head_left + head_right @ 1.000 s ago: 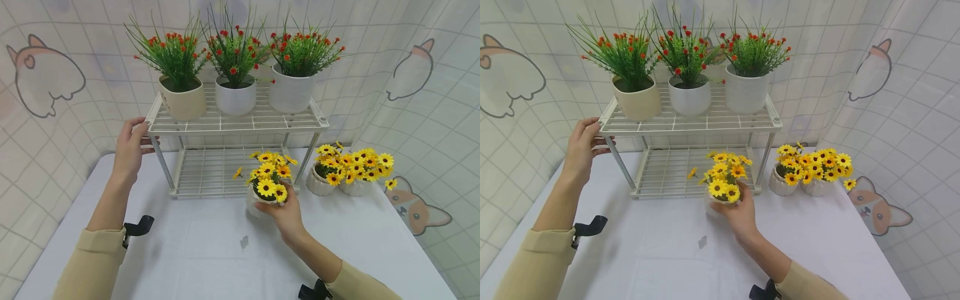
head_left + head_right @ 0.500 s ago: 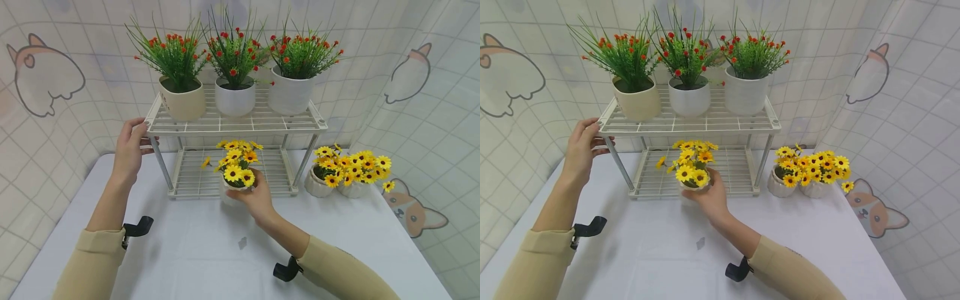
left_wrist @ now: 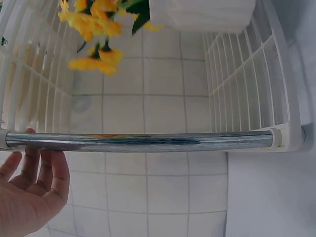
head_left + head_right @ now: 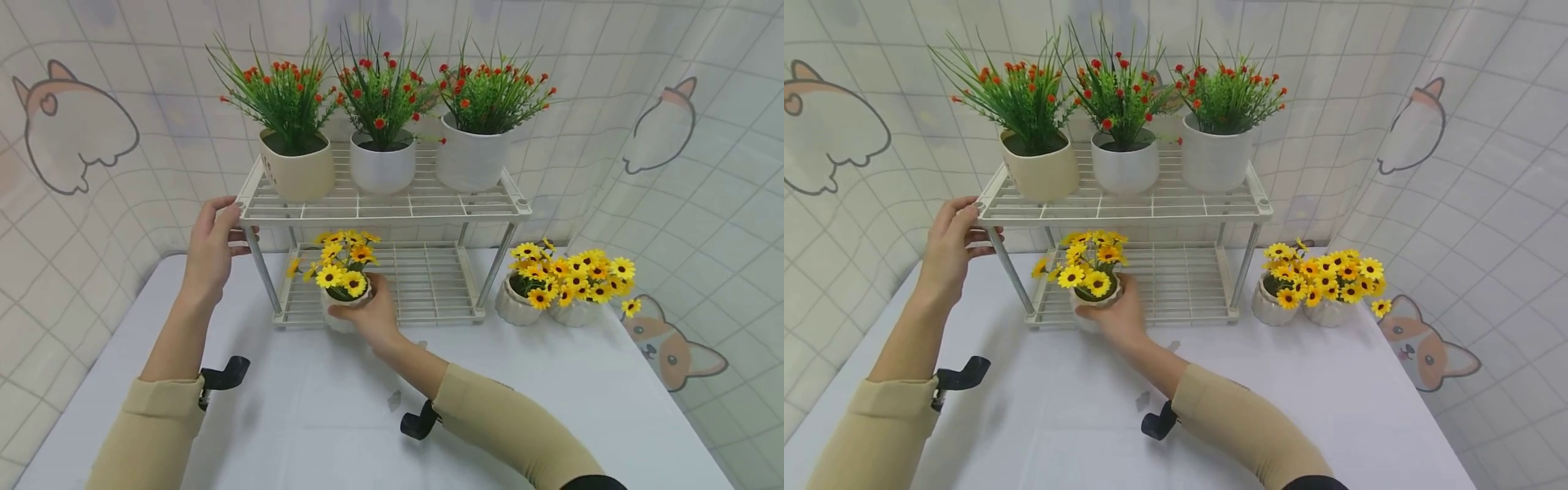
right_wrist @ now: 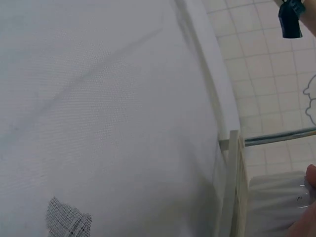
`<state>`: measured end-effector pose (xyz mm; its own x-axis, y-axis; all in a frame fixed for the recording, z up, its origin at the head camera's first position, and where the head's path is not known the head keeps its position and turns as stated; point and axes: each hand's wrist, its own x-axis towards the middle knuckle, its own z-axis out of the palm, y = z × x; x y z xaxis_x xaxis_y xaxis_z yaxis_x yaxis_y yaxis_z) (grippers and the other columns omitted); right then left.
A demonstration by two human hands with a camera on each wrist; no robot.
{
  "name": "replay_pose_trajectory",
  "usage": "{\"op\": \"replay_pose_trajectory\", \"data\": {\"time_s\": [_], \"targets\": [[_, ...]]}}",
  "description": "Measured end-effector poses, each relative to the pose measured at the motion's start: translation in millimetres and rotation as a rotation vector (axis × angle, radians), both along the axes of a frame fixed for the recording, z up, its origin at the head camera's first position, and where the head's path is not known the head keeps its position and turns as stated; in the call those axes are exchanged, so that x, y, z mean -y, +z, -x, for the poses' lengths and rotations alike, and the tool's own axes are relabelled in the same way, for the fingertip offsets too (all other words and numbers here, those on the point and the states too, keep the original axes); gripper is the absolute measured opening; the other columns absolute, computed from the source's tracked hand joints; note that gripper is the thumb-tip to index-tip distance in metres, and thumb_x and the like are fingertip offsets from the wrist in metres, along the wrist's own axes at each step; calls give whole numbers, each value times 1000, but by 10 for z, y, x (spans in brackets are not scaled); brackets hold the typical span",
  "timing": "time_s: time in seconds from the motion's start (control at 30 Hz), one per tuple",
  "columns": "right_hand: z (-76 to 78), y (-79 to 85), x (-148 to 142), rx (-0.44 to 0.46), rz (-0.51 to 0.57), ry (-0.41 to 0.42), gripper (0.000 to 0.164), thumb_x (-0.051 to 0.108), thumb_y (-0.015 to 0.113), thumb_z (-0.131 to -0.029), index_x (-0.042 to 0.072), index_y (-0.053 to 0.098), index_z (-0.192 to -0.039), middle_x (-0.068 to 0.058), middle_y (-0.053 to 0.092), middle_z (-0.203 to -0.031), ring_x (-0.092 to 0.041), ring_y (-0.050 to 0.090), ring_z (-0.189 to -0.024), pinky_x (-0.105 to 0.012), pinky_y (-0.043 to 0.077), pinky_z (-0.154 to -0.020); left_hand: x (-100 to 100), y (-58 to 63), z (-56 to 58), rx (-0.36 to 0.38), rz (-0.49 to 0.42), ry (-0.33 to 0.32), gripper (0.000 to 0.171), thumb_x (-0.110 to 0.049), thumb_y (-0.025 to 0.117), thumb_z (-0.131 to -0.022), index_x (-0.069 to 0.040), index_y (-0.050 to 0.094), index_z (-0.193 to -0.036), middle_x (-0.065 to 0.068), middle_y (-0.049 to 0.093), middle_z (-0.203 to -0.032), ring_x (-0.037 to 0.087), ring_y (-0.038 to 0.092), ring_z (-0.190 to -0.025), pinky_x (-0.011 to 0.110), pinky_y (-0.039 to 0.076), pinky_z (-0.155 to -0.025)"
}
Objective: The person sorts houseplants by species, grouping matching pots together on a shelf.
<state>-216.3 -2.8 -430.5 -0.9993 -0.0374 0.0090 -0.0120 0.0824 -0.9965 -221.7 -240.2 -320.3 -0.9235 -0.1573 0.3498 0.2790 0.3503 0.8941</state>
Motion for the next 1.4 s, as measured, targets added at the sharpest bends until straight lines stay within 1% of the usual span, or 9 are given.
{"op": "replay_pose_trajectory", "data": {"time_s": [0.1,0.27,0.47,0.57,0.67,0.83,1.0,1.2,1.4], "targets": [[35,-16,128,-9,-2,-6,88,5,92,-74,5,41,-145,-11,49,-146,-28,47,-137,-44,37,-113,5,10,-3,3,8,8,51,-41,31,-111,-12,41,-151,5,61,-109,17,61,-96,30,50,-81],[94,-40,287,-36,-10,-30,90,5,92,-74,2,40,-146,-14,48,-146,-30,46,-138,-42,37,-114,6,22,-2,0,22,7,50,-41,30,-111,-12,41,-151,5,61,-111,16,61,-96,31,50,-82],[144,-111,405,-50,3,-53,89,4,93,-73,1,40,-144,-14,48,-144,-30,48,-136,-39,38,-113,3,29,12,2,21,-3,51,-39,29,-112,-11,39,-153,8,60,-111,17,60,-96,33,49,-83],[145,-153,426,-86,0,-40,87,5,92,-75,1,40,-144,-14,48,-143,-29,47,-136,-41,37,-113,4,23,18,5,20,-2,51,-38,29,-112,-10,39,-153,8,60,-110,18,60,-96,33,49,-83],[123,-198,425,-132,-50,-44,86,12,91,-78,1,38,-145,-15,47,-143,-30,46,-135,-44,37,-113,1,14,21,6,19,-2,51,-38,29,-112,-10,39,-153,8,60,-110,18,60,-96,33,49,-83],[28,-298,420,-161,-137,-124,80,20,88,-81,1,39,-142,-16,43,-140,-31,43,-132,-48,38,-110,-10,11,17,9,14,-2,50,-38,29,-112,-10,39,-152,8,60,-111,18,60,-96,33,49,-83],[-54,-360,460,-182,-120,-184,66,15,84,-84,4,43,-134,-13,44,-133,-28,44,-129,-45,38,-111,-9,9,12,14,10,2,50,-38,29,-112,-10,39,-153,9,60,-112,20,60,-97,33,49,-83],[-52,-382,556,-177,-96,-226,65,16,85,-84,6,45,-135,-11,44,-134,-27,46,-128,-45,41,-109,-14,-2,21,8,17,10,51,-38,29,-112,-11,39,-153,8,60,-112,19,60,-97,34,49,-84],[46,-372,621,-130,-119,-198,67,20,87,-83,11,45,-135,-9,46,-133,-25,48,-126,-41,42,-107,-25,-12,1,5,19,18,50,-40,29,-112,-12,40,-152,6,60,-113,18,59,-97,33,49,-83]]}}
